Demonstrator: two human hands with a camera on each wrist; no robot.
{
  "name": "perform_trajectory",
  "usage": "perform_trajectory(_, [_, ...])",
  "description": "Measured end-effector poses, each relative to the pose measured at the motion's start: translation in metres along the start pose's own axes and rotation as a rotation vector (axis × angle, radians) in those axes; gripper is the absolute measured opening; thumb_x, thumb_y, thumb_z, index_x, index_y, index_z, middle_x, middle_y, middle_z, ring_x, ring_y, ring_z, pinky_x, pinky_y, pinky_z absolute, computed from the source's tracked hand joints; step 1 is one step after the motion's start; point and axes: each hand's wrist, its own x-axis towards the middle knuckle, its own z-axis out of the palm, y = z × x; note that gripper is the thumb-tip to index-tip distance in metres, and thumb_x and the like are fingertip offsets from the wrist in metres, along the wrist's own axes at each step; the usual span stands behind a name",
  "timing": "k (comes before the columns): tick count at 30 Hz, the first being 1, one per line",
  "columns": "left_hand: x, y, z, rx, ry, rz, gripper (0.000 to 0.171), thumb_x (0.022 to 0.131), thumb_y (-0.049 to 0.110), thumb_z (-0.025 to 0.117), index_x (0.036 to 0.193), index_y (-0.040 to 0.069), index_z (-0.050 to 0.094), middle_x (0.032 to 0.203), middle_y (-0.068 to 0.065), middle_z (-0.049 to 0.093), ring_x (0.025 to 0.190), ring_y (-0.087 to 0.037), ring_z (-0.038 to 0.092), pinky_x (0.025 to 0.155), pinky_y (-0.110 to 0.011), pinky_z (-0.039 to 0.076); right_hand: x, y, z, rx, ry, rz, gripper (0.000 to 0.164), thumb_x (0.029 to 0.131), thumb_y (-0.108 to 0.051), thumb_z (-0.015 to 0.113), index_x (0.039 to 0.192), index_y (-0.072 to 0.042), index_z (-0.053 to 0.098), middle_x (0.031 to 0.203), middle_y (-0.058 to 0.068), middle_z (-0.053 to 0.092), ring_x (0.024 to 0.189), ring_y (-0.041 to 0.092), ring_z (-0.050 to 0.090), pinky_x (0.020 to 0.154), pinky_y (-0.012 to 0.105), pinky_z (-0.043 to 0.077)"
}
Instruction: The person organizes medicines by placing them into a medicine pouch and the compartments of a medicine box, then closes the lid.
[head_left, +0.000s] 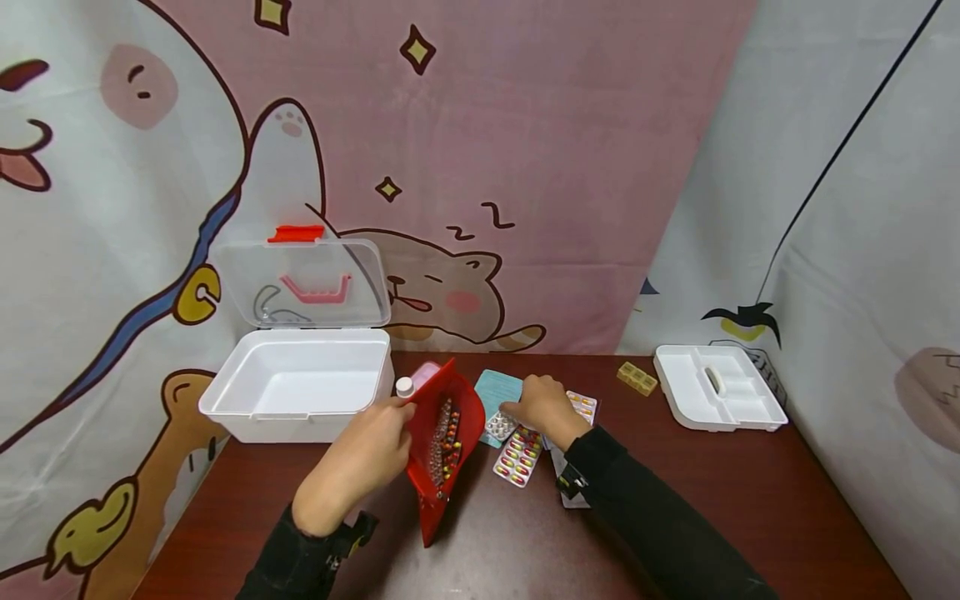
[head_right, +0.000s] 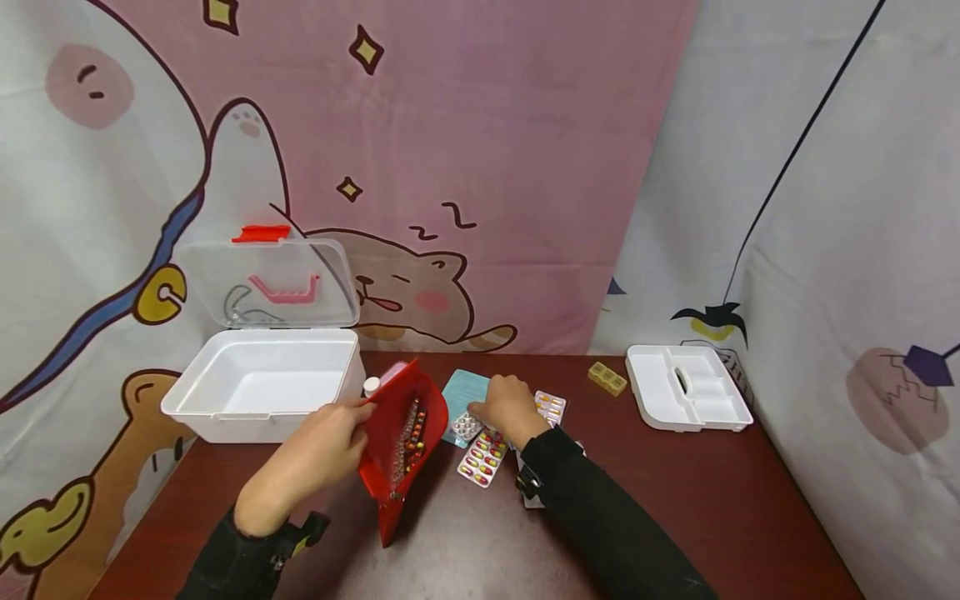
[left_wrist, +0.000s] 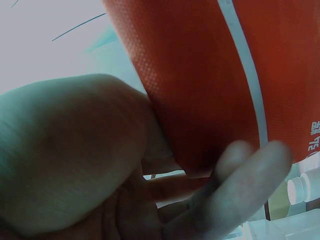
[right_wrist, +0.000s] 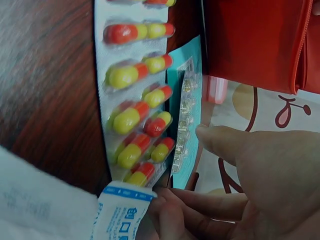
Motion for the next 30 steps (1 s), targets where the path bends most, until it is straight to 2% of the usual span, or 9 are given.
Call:
perform_trajectory(5, [0.0,0.001,0.0,0.002,-0.002,-0.002,0.035,0.098,0.0,0.069,0.132,-0.004,0.076,0.128,-0.017,0.077,0.083,-0.018,0.064,0.068,-0.031,0.054,-0.001,-0.003,0.0,0.002,-0.005,0.018,0.043,0.09,-0.043,0.09,0.094,-0.002,0.077,0.093,0.013,0.074,0.089,0.032,0.073,0.083,0.047,0.061])
perform_trajectory(8, [0.0,0.001,0.0,-0.006,-0.007,-0.003,0.034,0.099,0.0,0.068,0.132,-0.003,0.076,0.125,-0.016,0.077,0.08,-0.017,0.063,0.066,-0.03,0.052,0.0,-0.002,0.0,0.018,-0.002,0.028,0.04,0.089,-0.041,0.091,0.083,-0.004,0.075,0.089,0.011,0.071,0.085,0.028,0.07,0.081,0.045,0.059])
perform_trajectory(11, [0.001,0.001,0.0,-0.005,-0.007,0.0,0.033,0.099,0.0,0.068,0.131,-0.003,0.076,0.122,-0.015,0.077,0.079,-0.017,0.061,0.065,-0.03,0.052,0.002,-0.001,0.0,0.037,0.01,0.027,0.045,0.091,-0.038,0.089,0.066,-0.009,0.066,0.076,0.005,0.06,0.075,0.022,0.059,0.074,0.04,0.052])
perform_trajectory(14, [0.0,0.001,0.0,-0.004,-0.008,-0.003,0.033,0.099,0.0,0.069,0.131,-0.003,0.076,0.123,-0.016,0.077,0.08,-0.017,0.062,0.065,-0.029,0.053,0.005,0.0,0.0,0.082,0.035,0.01,0.046,0.092,-0.034,0.087,0.062,-0.011,0.06,0.071,0.001,0.051,0.073,0.02,0.049,0.071,0.038,0.045])
perform_trajectory(17, [0.0,0.001,0.0,-0.005,-0.01,-0.007,0.033,0.099,0.001,0.069,0.132,-0.003,0.076,0.123,-0.016,0.077,0.08,-0.017,0.063,0.065,-0.029,0.053,0.006,-0.001,-0.001,0.141,0.061,-0.001,0.031,0.093,-0.029,0.085,0.076,-0.009,0.07,0.081,0.003,0.062,0.081,0.023,0.057,0.076,0.041,0.05])
perform_trajectory(19, [0.0,0.0,0.0,-0.006,-0.01,-0.007,0.033,0.099,0.0,0.07,0.131,-0.002,0.076,0.123,-0.016,0.077,0.081,-0.017,0.063,0.066,-0.029,0.053,0.005,-0.001,-0.001,0.163,0.07,0.001,0.022,0.093,-0.029,0.085,0.093,-0.009,0.078,0.099,0.006,0.074,0.095,0.026,0.067,0.087,0.044,0.056])
perform_trajectory(22, [0.0,0.0,0.0,-0.003,-0.011,-0.005,0.034,0.099,0.0,0.069,0.132,-0.003,0.076,0.124,-0.016,0.077,0.082,-0.018,0.063,0.067,-0.03,0.053,0.004,-0.003,-0.002,0.19,0.058,0.004,0.026,0.097,-0.03,0.083,0.11,-0.008,0.08,0.113,0.011,0.078,0.107,0.031,0.072,0.098,0.048,0.058])
perform_trajectory(24, [0.0,0.0,0.0,-0.002,-0.011,-0.006,0.034,0.099,0.001,0.069,0.132,-0.003,0.076,0.125,-0.017,0.077,0.083,-0.018,0.064,0.067,-0.03,0.054,0.003,-0.004,-0.003,0.206,0.055,-0.007,0.027,0.098,-0.03,0.082,0.114,-0.008,0.079,0.111,0.011,0.078,0.105,0.029,0.071,0.097,0.048,0.058])
perform_trajectory(30, [0.001,-0.001,0.001,0.006,-0.002,0.007,0.035,0.099,0.0,0.068,0.133,-0.004,0.075,0.129,-0.018,0.076,0.089,-0.02,0.068,0.073,-0.034,0.057,-0.001,-0.008,-0.015,0.294,0.094,-0.041,0.021,0.1,-0.026,0.08,0.114,-0.011,0.078,0.089,0.005,0.074,0.082,0.02,0.068,0.082,0.039,0.055])
